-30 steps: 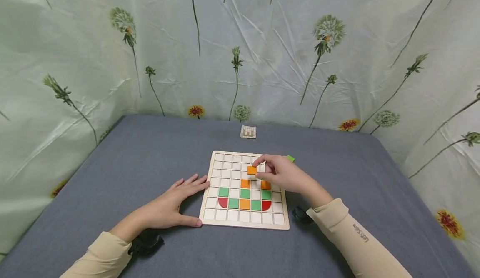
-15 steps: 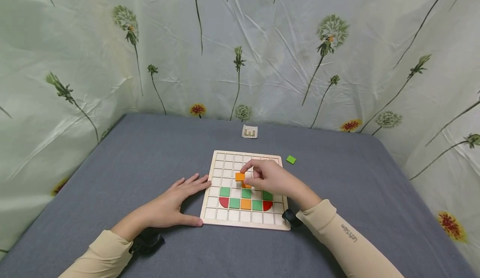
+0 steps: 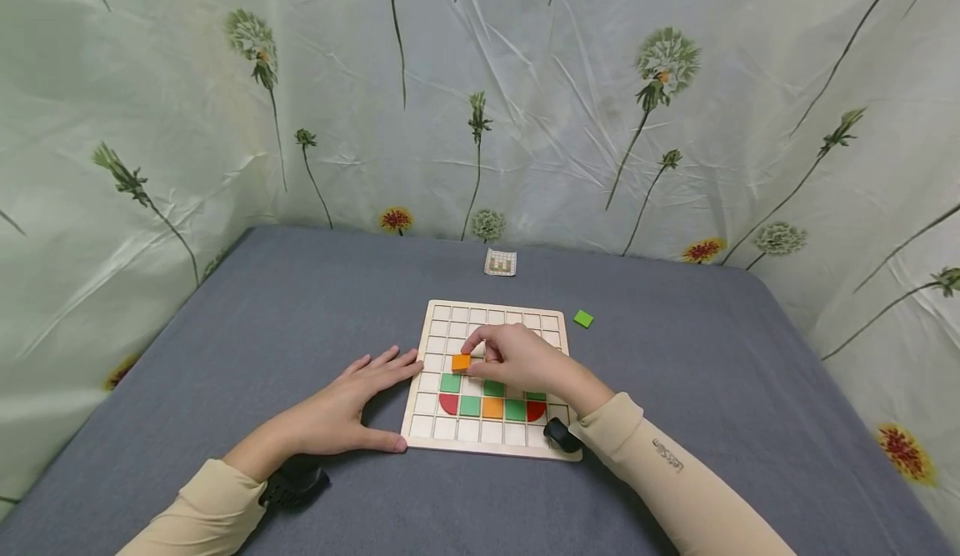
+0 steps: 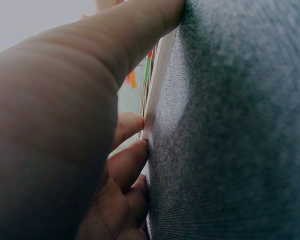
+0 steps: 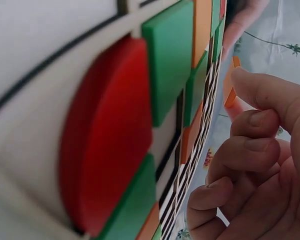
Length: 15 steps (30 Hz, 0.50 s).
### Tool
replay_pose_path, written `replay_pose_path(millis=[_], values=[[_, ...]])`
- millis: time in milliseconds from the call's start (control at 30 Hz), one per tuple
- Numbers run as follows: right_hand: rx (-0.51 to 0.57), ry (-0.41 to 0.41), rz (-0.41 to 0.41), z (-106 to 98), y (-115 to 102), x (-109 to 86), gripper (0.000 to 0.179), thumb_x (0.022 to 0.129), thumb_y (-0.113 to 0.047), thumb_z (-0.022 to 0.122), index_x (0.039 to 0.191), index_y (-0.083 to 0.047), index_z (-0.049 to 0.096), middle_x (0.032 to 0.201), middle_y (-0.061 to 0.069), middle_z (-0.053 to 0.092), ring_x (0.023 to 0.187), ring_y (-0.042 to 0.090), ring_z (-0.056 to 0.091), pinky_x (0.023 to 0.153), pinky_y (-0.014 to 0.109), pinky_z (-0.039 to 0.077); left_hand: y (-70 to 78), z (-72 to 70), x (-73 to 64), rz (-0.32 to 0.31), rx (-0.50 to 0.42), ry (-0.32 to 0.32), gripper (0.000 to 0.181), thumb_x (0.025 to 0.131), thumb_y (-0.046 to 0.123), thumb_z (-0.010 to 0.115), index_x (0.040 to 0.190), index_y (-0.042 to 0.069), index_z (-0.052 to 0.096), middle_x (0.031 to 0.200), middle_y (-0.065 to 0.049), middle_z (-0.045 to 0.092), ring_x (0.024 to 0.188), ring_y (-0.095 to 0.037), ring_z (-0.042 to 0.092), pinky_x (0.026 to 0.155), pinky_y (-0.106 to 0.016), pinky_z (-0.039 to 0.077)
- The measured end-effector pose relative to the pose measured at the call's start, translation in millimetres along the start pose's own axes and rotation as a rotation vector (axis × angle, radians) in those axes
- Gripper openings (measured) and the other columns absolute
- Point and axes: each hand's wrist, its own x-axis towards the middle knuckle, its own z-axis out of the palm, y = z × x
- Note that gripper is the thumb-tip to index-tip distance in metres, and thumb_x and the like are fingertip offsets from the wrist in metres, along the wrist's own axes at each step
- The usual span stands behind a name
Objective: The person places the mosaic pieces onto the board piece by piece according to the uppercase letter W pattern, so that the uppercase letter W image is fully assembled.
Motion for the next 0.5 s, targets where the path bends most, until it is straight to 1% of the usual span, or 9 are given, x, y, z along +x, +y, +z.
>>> replay_pose_path(millis=[300,500], values=[[0.012,-0.013,0.013,1.4,-3.4,7.8,0.019,0.101,-0.021,0.074,0.118,-0.015,0.074,0.062,-0.006,0.044,0.053,0.009,0.038,0.058,0.021,0.033,-0.4,-0.9,1.0,0.002,0.0,-0.001,0.099,0.085,0.059,0.086,0.166,0.022,0.044,0.176,-0.006,0.035,0.166,-0.044,0.022,0.129,-0.073,0.011],[-0.005,-0.025,0.023,4.8,-4.5,9.8,0.02,0.1,-0.021,0.076,0.119,-0.014,0.074,0.062,-0.006,0.046,0.054,0.009,0.04,0.059,0.021,0.035,-1.0,1.0,-0.2,0.005,-0.006,-0.005,0.099,0.085,0.059,0.087,0.166,0.022,0.043,0.176,-0.006,0.035,0.166,-0.044,0.021,0.129,-0.074,0.011]])
